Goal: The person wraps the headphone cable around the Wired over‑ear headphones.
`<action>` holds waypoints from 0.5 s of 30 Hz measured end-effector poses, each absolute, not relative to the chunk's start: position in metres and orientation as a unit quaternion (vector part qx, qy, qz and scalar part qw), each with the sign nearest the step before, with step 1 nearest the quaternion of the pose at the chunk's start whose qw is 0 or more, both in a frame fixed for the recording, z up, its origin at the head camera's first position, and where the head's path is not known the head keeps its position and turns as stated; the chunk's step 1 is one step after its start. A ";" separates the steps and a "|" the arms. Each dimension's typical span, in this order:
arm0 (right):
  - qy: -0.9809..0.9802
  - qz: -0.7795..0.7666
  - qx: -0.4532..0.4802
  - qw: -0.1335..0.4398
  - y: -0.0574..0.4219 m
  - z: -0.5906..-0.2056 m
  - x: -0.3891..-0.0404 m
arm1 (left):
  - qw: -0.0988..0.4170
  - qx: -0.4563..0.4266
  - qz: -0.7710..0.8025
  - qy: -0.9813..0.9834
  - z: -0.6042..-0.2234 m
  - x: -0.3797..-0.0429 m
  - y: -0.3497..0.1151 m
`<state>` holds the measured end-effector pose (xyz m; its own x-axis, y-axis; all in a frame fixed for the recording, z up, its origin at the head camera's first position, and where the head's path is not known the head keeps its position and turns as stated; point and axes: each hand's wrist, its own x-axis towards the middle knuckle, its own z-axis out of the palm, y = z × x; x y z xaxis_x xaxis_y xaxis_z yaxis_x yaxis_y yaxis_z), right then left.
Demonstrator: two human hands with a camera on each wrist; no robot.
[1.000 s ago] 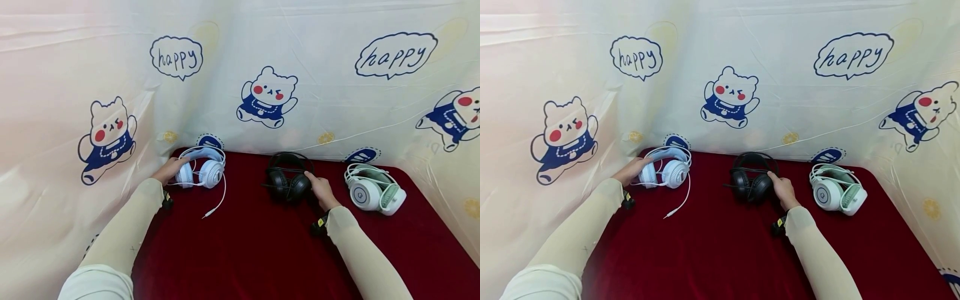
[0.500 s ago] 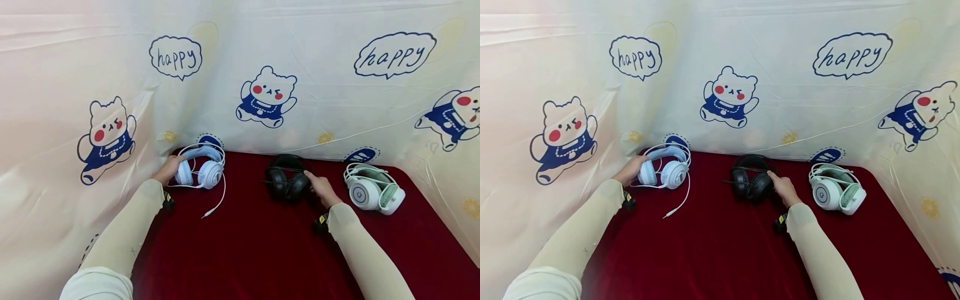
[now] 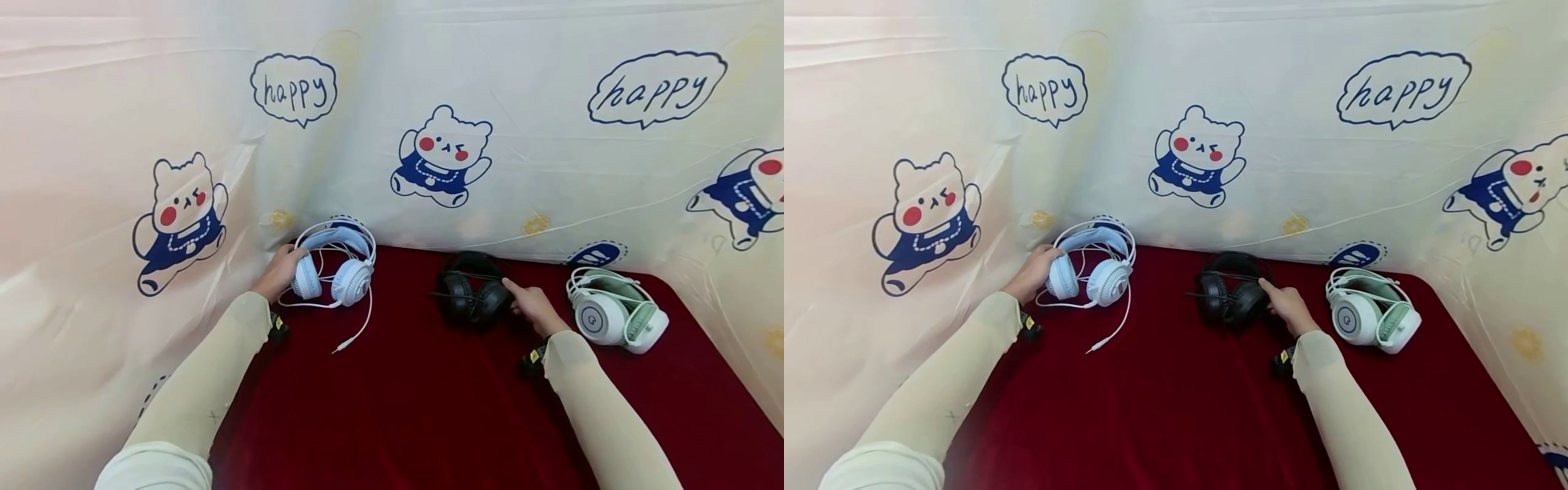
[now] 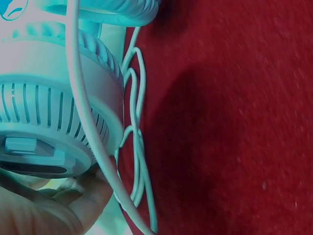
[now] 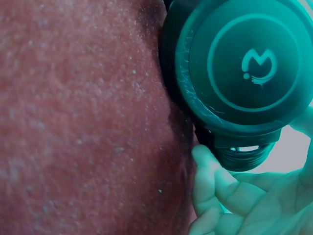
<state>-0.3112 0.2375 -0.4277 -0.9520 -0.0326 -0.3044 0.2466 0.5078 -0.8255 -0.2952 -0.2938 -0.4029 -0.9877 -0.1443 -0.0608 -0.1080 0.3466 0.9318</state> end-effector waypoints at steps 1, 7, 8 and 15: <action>0.859 -0.489 0.062 0.139 0.239 -0.428 -0.311 | 0.022 0.075 -0.567 -0.820 -0.401 -0.295 -0.291; 0.873 -0.468 0.053 0.127 0.241 -0.425 -0.307 | 0.057 0.070 -0.567 -0.819 -0.392 -0.290 -0.278; 0.875 -0.465 0.052 0.126 0.240 -0.425 -0.306 | 0.061 0.067 -0.567 -0.818 -0.391 -0.289 -0.275; 0.888 -0.443 0.047 0.111 0.241 -0.420 -0.299 | 0.077 0.055 -0.567 -0.819 -0.376 -0.280 -0.256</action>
